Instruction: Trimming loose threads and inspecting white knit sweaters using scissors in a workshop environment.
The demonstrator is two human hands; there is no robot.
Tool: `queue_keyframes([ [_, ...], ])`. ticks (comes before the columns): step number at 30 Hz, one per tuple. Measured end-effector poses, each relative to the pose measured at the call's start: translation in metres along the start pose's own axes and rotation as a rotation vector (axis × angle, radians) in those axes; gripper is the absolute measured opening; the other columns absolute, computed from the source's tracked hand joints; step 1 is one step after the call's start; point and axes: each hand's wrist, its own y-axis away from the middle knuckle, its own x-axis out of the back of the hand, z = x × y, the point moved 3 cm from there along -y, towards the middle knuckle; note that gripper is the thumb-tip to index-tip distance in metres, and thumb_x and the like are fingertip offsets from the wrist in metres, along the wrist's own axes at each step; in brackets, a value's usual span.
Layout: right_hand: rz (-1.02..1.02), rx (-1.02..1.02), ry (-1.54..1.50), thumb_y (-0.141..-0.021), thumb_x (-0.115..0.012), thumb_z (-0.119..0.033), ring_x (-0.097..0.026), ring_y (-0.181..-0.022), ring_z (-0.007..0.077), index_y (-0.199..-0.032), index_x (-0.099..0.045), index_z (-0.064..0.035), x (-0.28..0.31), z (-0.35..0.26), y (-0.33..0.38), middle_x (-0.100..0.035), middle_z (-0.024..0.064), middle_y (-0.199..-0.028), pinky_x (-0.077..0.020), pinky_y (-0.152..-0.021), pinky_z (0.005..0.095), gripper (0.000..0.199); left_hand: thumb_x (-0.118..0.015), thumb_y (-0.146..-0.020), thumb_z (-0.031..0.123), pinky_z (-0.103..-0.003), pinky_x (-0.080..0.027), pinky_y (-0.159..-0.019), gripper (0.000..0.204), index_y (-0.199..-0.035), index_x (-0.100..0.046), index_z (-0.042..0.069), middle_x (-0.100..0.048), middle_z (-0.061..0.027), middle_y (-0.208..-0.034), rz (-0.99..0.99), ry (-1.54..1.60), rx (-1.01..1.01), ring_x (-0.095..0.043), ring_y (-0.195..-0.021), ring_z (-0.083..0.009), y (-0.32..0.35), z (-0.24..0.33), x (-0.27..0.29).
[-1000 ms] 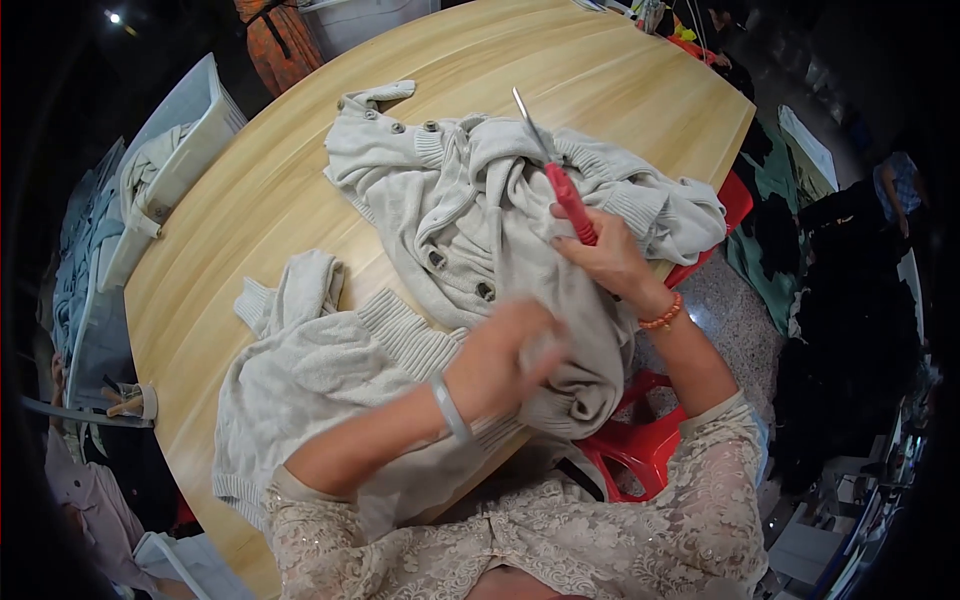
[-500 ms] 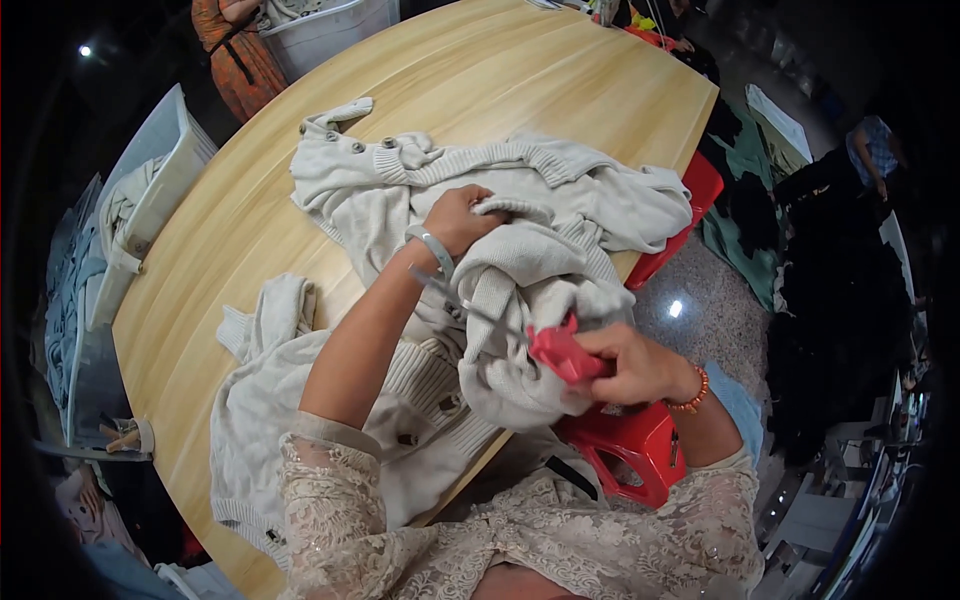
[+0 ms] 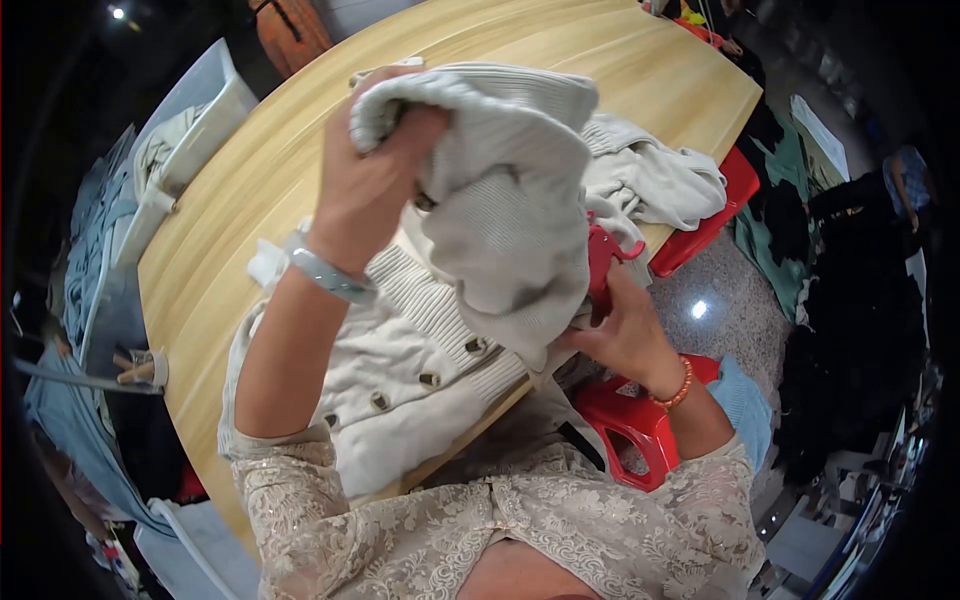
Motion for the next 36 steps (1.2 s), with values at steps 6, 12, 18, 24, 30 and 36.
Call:
queue_keyframes([
  [6,0.079,0.240,-0.181,-0.075,-0.076,-0.011,-0.066,-0.099,0.0221,-0.122,-0.059,-0.0004,-0.008,0.010,-0.017,-0.067,0.0126,-0.112,-0.0516,-0.085,0.0348,0.051,-0.062,-0.091,0.001,-0.026,-0.046,-0.074,0.012,-0.103,-0.065,0.002,-0.066,0.0001,-0.089,-0.119,-0.166,-0.035,-0.057,-0.084,-0.0084,0.006,0.037,-0.053],
  [12,0.364,0.324,-0.185,-0.083,-0.067,-0.002,-0.066,-0.096,0.0131,-0.112,-0.065,0.0041,0.092,0.013,-0.043,-0.072,0.0081,-0.105,-0.0516,-0.085,0.0292,0.031,-0.056,-0.092,-0.001,-0.023,-0.047,-0.069,0.010,-0.098,-0.063,0.000,-0.063,-0.0010,-0.089,-0.108,0.116,-0.227,-0.055,-0.078,-0.0086,-0.047,0.065,-0.044],
  [18,0.759,0.359,0.536,-0.087,-0.069,-0.012,-0.067,-0.083,0.0150,-0.110,-0.066,0.0032,0.177,-0.056,-0.112,-0.072,0.0155,-0.087,-0.0509,-0.074,0.0298,0.028,-0.055,-0.090,0.000,-0.026,-0.047,-0.067,0.011,-0.093,-0.066,0.003,-0.064,-0.0037,-0.084,0.190,-0.028,-0.212,-0.059,-0.075,-0.0142,-0.115,0.106,0.007],
  [24,0.773,0.506,0.433,-0.087,-0.068,-0.027,-0.070,-0.077,0.0331,-0.110,-0.067,0.0002,0.160,-0.129,-0.128,-0.069,0.0216,-0.082,-0.0517,-0.068,0.0351,0.036,-0.054,-0.090,0.000,-0.031,-0.050,-0.055,0.011,-0.088,-0.065,0.004,-0.063,-0.0073,-0.076,0.145,0.084,-0.440,-0.062,-0.065,-0.0189,-0.139,0.150,0.053],
  [30,-0.051,0.239,-0.221,-0.089,-0.068,-0.009,-0.054,-0.069,0.0046,-0.102,-0.065,-0.0001,0.062,-0.103,-0.082,-0.059,-0.0021,-0.075,-0.0446,-0.060,0.0216,0.016,-0.065,-0.091,0.014,-0.034,-0.054,-0.071,0.022,-0.109,-0.060,0.003,-0.063,-0.0082,-0.097,-0.197,0.130,-0.290,-0.065,-0.084,-0.0200,-0.045,0.085,0.142],
  [36,-0.797,0.225,-0.149,-0.075,-0.063,-0.004,-0.067,-0.076,0.0351,-0.097,-0.065,-0.0022,-0.041,-0.086,-0.004,-0.066,0.0223,-0.082,-0.0520,-0.072,0.0390,0.022,-0.043,-0.081,-0.003,-0.030,-0.048,-0.093,0.040,-0.115,-0.064,-0.001,-0.068,-0.0095,-0.110,0.122,-0.402,0.257,-0.062,-0.104,-0.0173,0.151,0.014,0.278],
])
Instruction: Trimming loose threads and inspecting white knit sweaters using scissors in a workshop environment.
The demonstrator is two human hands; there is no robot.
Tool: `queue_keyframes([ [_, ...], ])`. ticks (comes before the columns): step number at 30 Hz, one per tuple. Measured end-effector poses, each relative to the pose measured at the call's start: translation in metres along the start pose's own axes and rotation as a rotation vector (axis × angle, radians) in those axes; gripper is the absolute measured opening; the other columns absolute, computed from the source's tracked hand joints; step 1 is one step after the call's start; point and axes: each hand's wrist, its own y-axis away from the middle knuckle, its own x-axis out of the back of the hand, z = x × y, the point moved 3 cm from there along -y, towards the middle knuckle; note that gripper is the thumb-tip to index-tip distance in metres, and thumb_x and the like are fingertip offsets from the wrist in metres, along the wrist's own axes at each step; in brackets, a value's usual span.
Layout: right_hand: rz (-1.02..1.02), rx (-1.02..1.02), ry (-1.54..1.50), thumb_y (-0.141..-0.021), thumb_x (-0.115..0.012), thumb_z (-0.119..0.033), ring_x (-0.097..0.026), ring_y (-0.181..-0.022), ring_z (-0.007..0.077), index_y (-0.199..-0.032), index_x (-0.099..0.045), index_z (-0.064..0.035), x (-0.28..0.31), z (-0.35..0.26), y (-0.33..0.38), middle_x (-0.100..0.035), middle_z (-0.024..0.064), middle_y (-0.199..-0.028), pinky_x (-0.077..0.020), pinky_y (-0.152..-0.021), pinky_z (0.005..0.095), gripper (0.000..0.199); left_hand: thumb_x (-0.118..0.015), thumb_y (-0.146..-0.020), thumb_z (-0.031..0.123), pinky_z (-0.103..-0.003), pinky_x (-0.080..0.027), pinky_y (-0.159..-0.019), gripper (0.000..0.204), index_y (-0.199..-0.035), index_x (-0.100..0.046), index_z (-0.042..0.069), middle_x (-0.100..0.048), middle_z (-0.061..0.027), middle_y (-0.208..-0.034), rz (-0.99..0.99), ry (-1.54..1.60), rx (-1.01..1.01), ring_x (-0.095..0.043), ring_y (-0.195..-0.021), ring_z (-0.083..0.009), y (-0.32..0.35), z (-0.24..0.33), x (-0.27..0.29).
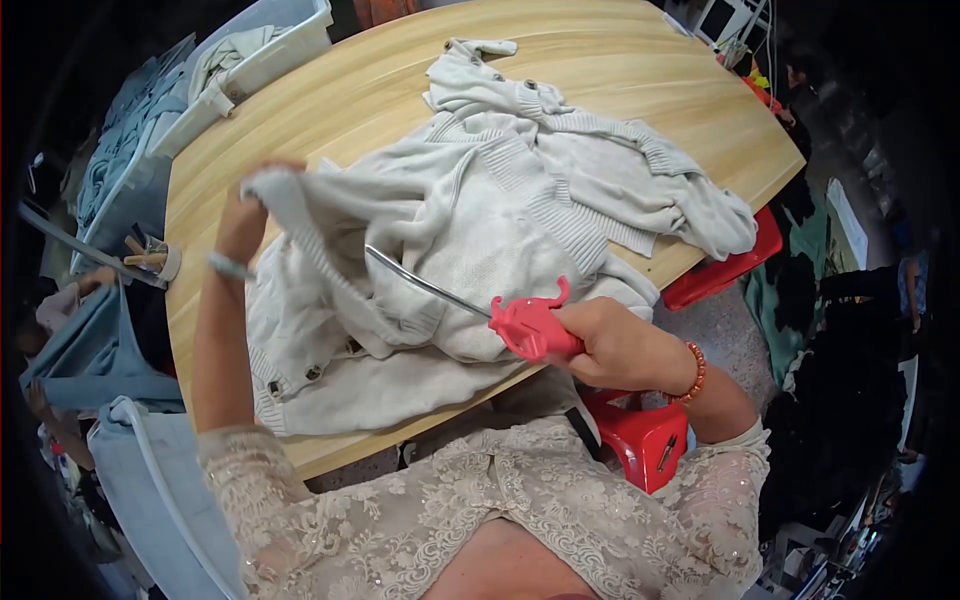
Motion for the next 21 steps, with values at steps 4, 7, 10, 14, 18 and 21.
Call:
queue_keyframes([
  [4,0.326,-0.134,0.413,-0.077,-0.056,-0.006,-0.064,-0.083,0.0430,-0.094,-0.064,-0.0027,0.021,0.043,-0.020,-0.066,0.0239,-0.085,-0.0516,-0.075,0.0495,0.019,-0.054,-0.091,0.011,-0.030,-0.049,-0.089,0.044,-0.134,-0.051,0.004,-0.062,-0.0059,-0.123,0.168,0.077,0.407,-0.061,-0.105,-0.0145,0.088,-0.033,0.001],
  [7,0.496,-0.067,0.461,-0.073,-0.054,0.000,-0.058,-0.080,0.0475,-0.091,-0.058,0.0005,0.044,0.064,-0.047,-0.062,0.0259,-0.080,-0.0458,-0.068,0.0499,0.019,-0.055,-0.096,0.018,-0.033,-0.050,-0.088,0.055,-0.146,-0.035,0.007,-0.058,-0.0059,-0.127,0.178,0.222,0.468,-0.060,-0.108,-0.0165,0.111,-0.031,-0.004],
  [10,0.498,-0.106,0.467,-0.079,-0.059,-0.005,-0.059,-0.080,0.0467,-0.091,-0.059,0.0000,0.039,0.071,-0.072,-0.062,0.0254,-0.081,-0.0453,-0.069,0.0504,0.014,-0.059,-0.097,0.020,-0.035,-0.049,-0.090,0.055,-0.145,-0.037,0.006,-0.055,-0.0083,-0.127,0.655,0.206,0.435,-0.055,-0.111,-0.0183,0.126,-0.027,-0.010],
  [14,0.536,-0.041,0.570,-0.082,-0.069,-0.015,-0.061,-0.080,0.0441,-0.092,-0.061,-0.0019,0.025,0.060,-0.099,-0.065,0.0223,-0.082,-0.0477,-0.070,0.0491,0.018,-0.075,-0.083,0.015,-0.037,-0.044,-0.094,0.057,-0.132,-0.050,0.001,-0.056,-0.0140,-0.124,0.450,-0.715,-0.012,-0.055,-0.109,-0.0264,0.143,0.019,-0.063],
  [18,0.526,0.089,0.504,-0.076,-0.071,-0.015,-0.064,-0.087,0.0408,-0.095,-0.063,-0.0050,0.022,0.047,-0.133,-0.067,0.0190,-0.088,-0.0508,-0.075,0.0477,0.022,-0.078,-0.075,0.012,-0.043,-0.041,-0.101,0.068,-0.135,-0.048,0.003,-0.054,-0.0184,-0.122,0.167,-0.758,0.133,-0.051,-0.115,-0.0358,0.148,0.006,-0.097],
  [21,0.433,0.199,0.544,-0.070,-0.064,-0.008,-0.067,-0.082,0.0375,-0.090,-0.066,-0.0050,-0.003,0.062,-0.178,-0.068,0.0174,-0.087,-0.0539,-0.071,0.0457,0.020,-0.075,-0.077,0.003,-0.040,-0.039,-0.106,0.076,-0.143,-0.038,0.002,-0.045,-0.0176,-0.136,0.207,-0.511,0.254,-0.048,-0.124,-0.0339,0.150,-0.015,-0.101],
])
